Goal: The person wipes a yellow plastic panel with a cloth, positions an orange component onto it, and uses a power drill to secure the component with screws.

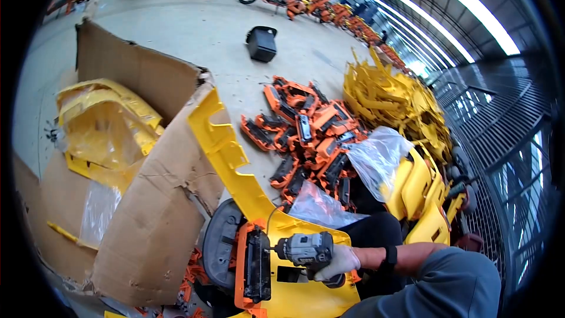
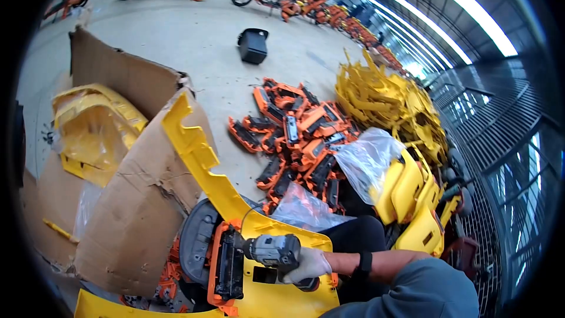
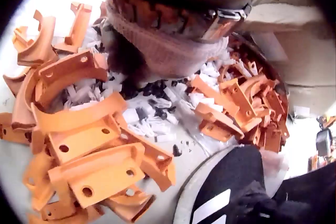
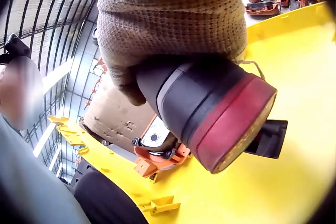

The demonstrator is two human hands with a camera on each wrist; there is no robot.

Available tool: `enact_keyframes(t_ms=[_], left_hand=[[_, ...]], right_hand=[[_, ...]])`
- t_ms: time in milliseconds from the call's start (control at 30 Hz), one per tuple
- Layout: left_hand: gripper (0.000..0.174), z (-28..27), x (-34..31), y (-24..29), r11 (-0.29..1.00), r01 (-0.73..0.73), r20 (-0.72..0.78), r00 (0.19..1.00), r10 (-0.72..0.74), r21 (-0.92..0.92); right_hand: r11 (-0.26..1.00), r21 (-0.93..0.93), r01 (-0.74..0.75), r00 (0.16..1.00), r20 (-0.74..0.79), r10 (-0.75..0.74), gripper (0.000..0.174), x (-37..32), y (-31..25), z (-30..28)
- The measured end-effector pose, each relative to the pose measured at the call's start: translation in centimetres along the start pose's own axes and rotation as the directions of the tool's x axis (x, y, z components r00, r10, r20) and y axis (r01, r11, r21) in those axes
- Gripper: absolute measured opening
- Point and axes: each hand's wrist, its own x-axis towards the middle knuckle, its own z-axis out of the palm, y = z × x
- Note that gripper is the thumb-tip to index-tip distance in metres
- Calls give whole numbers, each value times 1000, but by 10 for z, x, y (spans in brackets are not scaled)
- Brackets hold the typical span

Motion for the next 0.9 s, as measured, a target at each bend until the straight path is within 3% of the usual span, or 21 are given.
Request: enact_keyframes(t_ms=[133, 200, 267, 300, 333, 400, 500, 600, 667, 733, 800, 867, 900], left_hand=[[24, -4, -4, 8, 999, -41, -4, 999, 41, 11], [23, -6, -2, 9, 998, -64, -17, 998, 64, 13], [23, -12, 0, 10, 996, -84, -31, 996, 84, 19], [23, -18, -1, 11, 995, -97, -43, 994, 98, 21], [23, -26, 0, 12, 994, -108, -62, 992, 109, 18], [23, -42, -9, 21, 989, -147, -107, 984, 145, -3], [22, -77, -30, 40, 975, -219, -204, 957, 206, -44], [22, -122, -70, 67, 943, -319, -307, 911, 275, -101], [22, -155, -104, 84, 913, -385, -387, 869, 309, -134], [22, -195, -147, 94, 880, -438, -470, 825, 313, -183], [23, -231, -193, 96, 846, -484, -555, 777, 298, -222], [23, -260, -245, 100, 801, -533, -621, 733, 276, -272], [23, -271, -271, 102, 771, -558, -647, 717, 260, -307]], right_hand=[[993, -90, 75, 996, -32, -78, 54, 1, -4, 0], [998, -56, -42, 998, -58, 38, 56, -2, -1, -2], [986, -134, -96, 992, -89, 84, 56, -16, -34, 2], [992, -124, -20, 996, -83, 9, 56, -15, -17, -1], [992, -119, -52, 997, -57, 45, 56, -16, -15, -3], [984, -180, 14, 994, -103, -33, 55, -34, -29, 1], [981, -174, 82, 990, -103, -101, 46, -46, 2, -1], [964, -214, 160, 964, -175, -198, 42, -67, 25, 0], [975, -117, 188, 974, -103, -200, 44, -83, 36, -5], [975, -125, 184, 975, -101, -197, 48, -102, 41, -11], [953, -14, 302, 950, -74, -302, 52, -95, 68, -16], [955, 44, 295, 954, -67, -291, 52, -119, 63, -23], [956, -47, 288, 951, -100, -291, 51, -130, 63, -28]])
